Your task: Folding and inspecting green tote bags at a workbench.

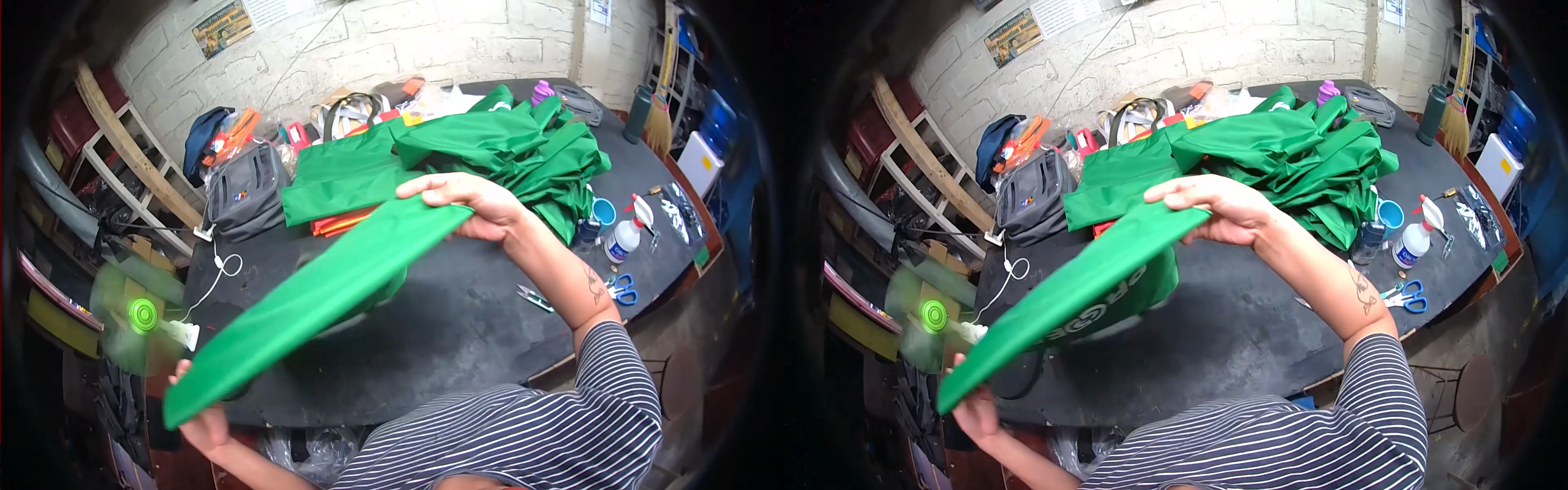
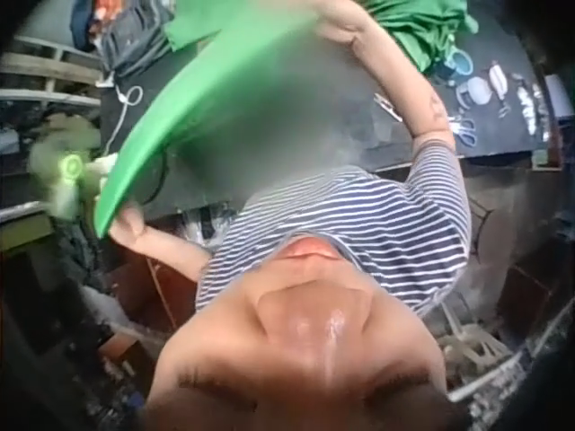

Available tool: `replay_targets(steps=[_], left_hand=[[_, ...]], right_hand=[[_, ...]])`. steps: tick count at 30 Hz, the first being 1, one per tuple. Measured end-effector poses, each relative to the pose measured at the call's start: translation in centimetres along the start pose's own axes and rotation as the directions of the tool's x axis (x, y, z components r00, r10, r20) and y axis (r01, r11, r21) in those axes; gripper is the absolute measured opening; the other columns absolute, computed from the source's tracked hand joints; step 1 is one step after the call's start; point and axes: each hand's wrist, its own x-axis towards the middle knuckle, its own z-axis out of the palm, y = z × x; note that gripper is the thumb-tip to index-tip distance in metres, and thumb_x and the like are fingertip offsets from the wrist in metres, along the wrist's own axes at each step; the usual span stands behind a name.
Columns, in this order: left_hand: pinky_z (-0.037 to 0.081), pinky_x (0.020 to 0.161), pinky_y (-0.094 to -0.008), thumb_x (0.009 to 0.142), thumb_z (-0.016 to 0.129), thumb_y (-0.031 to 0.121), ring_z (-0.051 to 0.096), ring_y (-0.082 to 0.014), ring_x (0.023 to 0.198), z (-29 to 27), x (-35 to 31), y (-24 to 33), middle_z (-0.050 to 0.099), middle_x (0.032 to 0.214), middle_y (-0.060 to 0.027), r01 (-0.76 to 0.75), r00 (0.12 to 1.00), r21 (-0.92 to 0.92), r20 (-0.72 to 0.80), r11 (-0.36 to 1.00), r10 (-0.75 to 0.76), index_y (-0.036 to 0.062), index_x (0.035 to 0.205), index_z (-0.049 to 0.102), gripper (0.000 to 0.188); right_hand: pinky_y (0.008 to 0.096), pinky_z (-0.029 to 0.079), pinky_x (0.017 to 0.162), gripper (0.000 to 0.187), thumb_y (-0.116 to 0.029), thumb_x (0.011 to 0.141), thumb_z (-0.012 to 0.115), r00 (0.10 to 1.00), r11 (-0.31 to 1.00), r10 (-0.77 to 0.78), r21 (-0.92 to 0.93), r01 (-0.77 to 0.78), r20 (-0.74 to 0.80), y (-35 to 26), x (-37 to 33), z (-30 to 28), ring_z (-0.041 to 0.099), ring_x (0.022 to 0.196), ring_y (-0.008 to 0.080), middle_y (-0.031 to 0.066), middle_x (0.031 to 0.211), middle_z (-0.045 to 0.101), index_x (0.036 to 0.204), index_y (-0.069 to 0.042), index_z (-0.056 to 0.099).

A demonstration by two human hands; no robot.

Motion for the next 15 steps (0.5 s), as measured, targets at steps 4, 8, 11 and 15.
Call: replay_targets(steps=[4,8,11,15], left_hand=[[0.019,0.113,-0.0574,0.094,0.048,0.038,0.037,-0.0348,0.13,-0.9,8.3,2.9,0.046,0.136,-0.0161,0.15,0.988,-0.065,0.033,0.987,-0.148,0.0083,0.133,0.048,0.049],[0.023,0.107,-0.063,0.095,0.046,0.042,0.046,-0.0388,0.117,1.9,24.8,1.0,0.055,0.124,-0.0171,0.279,0.892,-0.23,-0.299,0.933,-0.34,0.0064,0.115,0.061,0.044],[0.036,0.105,-0.052,0.093,0.046,0.047,0.056,-0.0401,0.107,-0.7,35.8,5.6,0.063,0.112,-0.0217,0.067,0.998,-0.095,0.023,0.993,-0.065,-0.0026,0.104,0.064,0.054],[0.037,0.105,-0.0449,0.099,0.036,0.035,0.056,-0.0324,0.111,5.2,42.7,2.6,0.057,0.12,-0.0203,-0.116,0.745,-0.242,0.62,0.963,0.246,-0.009,0.121,0.05,0.051]], right_hand=[[0.0418,0.046,0.092,0.03,-0.019,0.084,0.065,0.995,0.995,0.1,0.025,-0.099,-0.02,-2.2,5.2,0.2,0.057,0.106,0.0247,0.0091,0.11,0.062,0.112,-0.007,0.063],[0.0669,0.033,0.092,0.039,-0.014,0.078,0.057,0.959,0.975,0.161,-0.111,-0.192,-0.235,-5.7,14.2,-3.9,0.054,0.111,0.0302,0.0068,0.117,0.06,0.117,-0.009,0.061],[0.035,0.05,0.086,0.047,-0.008,0.078,0.055,0.953,0.958,-0.267,-0.146,0.247,-0.14,-11.9,19.3,-2.4,0.059,0.1,0.0212,0.0061,0.114,0.062,0.125,-0.009,0.057],[0.0236,0.054,0.078,0.035,-0.001,0.085,0.056,0.602,0.526,-0.79,-0.375,0.764,0.119,-19.3,18.3,-2.8,0.063,0.088,0.0154,0.0095,0.105,0.063,0.12,-0.003,0.06]])
